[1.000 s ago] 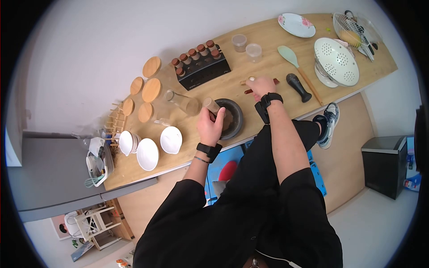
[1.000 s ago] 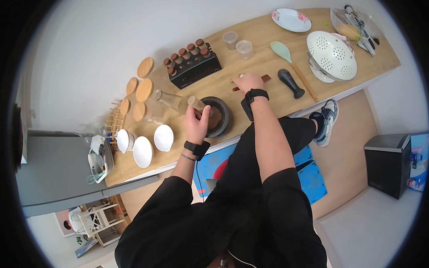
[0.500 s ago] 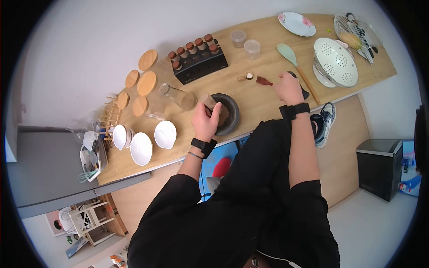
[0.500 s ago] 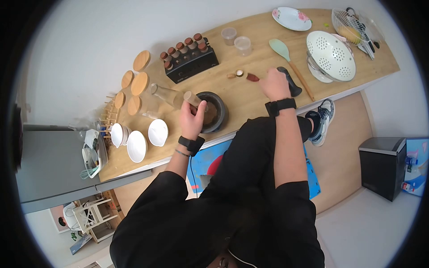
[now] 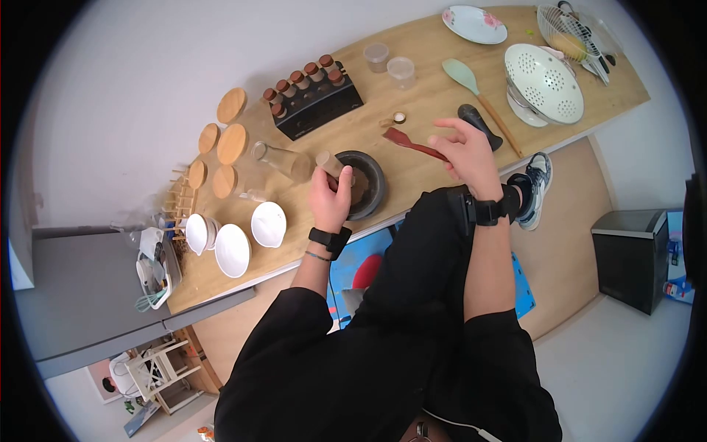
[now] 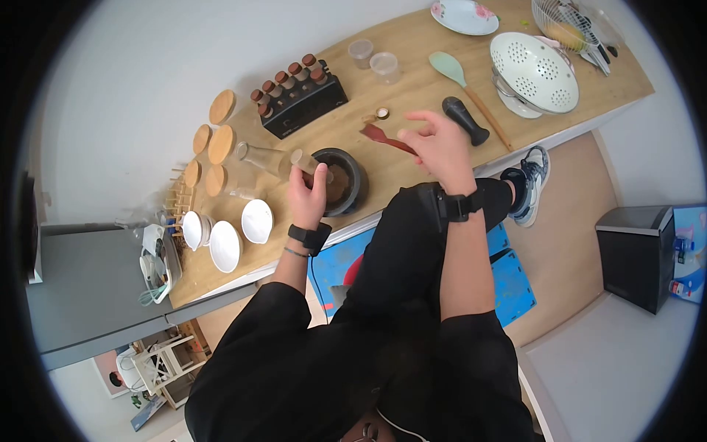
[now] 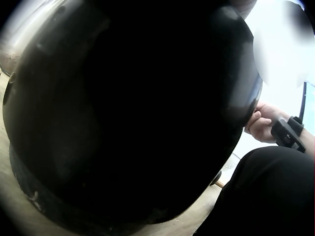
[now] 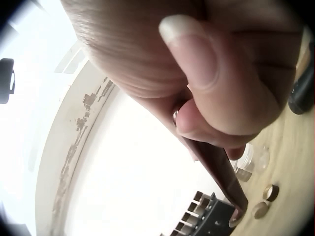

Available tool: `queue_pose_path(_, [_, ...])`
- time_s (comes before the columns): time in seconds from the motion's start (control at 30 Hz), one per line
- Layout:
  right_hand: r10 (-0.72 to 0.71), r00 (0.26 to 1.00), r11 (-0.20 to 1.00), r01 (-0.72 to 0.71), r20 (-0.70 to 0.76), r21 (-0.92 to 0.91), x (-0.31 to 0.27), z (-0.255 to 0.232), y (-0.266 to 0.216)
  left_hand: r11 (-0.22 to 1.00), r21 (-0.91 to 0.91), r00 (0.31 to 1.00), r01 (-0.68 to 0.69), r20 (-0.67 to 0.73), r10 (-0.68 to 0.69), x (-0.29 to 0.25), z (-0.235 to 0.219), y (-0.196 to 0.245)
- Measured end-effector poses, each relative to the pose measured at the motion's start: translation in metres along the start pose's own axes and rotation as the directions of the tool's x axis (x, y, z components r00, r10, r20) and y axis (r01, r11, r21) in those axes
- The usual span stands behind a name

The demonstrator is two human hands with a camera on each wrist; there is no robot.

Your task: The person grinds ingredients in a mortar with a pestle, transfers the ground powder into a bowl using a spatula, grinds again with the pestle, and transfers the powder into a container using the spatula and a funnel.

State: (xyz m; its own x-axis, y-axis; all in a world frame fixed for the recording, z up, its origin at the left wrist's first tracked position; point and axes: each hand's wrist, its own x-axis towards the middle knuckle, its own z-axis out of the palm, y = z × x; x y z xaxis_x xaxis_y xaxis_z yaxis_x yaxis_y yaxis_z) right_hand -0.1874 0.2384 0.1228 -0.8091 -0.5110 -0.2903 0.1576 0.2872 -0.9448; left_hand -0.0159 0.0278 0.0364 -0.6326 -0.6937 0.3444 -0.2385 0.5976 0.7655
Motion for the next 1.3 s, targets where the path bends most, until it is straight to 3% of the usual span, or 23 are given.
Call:
queue_pose_path(0.07, [-0.034,0.996,0.962,0.01,0.081,0.271,-0.011,0.003,-0.002,1.0,-0.023,1.0,0.013,0.015,-0.013,0.0,0.0,0.001])
queue_pose_path(0.17, [-0.019,0.995,0.923,-0.022,0.102,0.383,-0.016,0.01,0.017,0.999,-0.03,0.999,0.027,0.029,-0.026,0.001,-0.001,0.0])
queue_pose_path(0.3, [-0.032,0.991,0.949,-0.01,0.127,0.314,-0.021,0.019,0.041,0.998,0.065,0.999,0.021,0.044,-0.024,0.0,-0.002,-0.003])
queue_pose_path(0.4, [0.003,0.996,0.938,-0.034,0.091,0.345,-0.037,0.026,0.043,0.997,0.071,0.999,0.0,0.039,-0.003,0.0,-0.002,-0.006])
queue_pose_path(0.47, [-0.005,1.0,0.797,0.003,0.003,0.604,-0.043,0.032,0.045,0.999,0.045,0.999,0.011,0.039,-0.013,-0.001,-0.002,-0.006])
queue_pose_path(0.57, [-0.016,0.998,0.732,0.055,-0.063,0.679,-0.047,0.053,0.049,1.0,0.017,0.999,0.014,0.038,-0.014,-0.001,-0.001,-0.004])
queue_pose_path(0.7, [-0.034,0.999,0.789,0.023,0.007,0.614,-0.054,0.082,0.045,1.0,0.016,1.0,-0.005,0.012,0.005,0.0,0.0,-0.001])
queue_pose_path(0.77, [-0.062,0.946,0.846,-0.12,0.32,0.519,-0.053,0.093,0.05,1.0,0.0,1.0,-0.014,0.009,0.014,-0.001,0.001,-0.004])
queue_pose_path(0.87, [-0.086,0.944,0.856,-0.093,0.318,0.509,-0.053,0.112,0.052,1.0,0.008,1.0,-0.028,0.001,0.028,0.0,0.001,-0.008])
queue_pose_path(1.13, [-0.048,0.948,0.703,-0.191,0.313,0.685,-0.053,0.116,0.062,0.998,0.015,0.998,-0.06,-0.023,0.061,0.001,0.002,-0.009])
queue_pose_path(1.2, [-0.006,0.966,0.563,-0.211,0.259,0.799,-0.053,0.118,0.062,0.997,0.041,0.998,-0.058,-0.026,0.059,0.0,0.002,-0.007])
queue_pose_path(1.3, [0.009,0.981,0.563,-0.166,0.194,0.81,-0.053,0.12,0.062,0.999,0.027,0.999,-0.032,-0.032,0.033,0.0,0.002,-0.006])
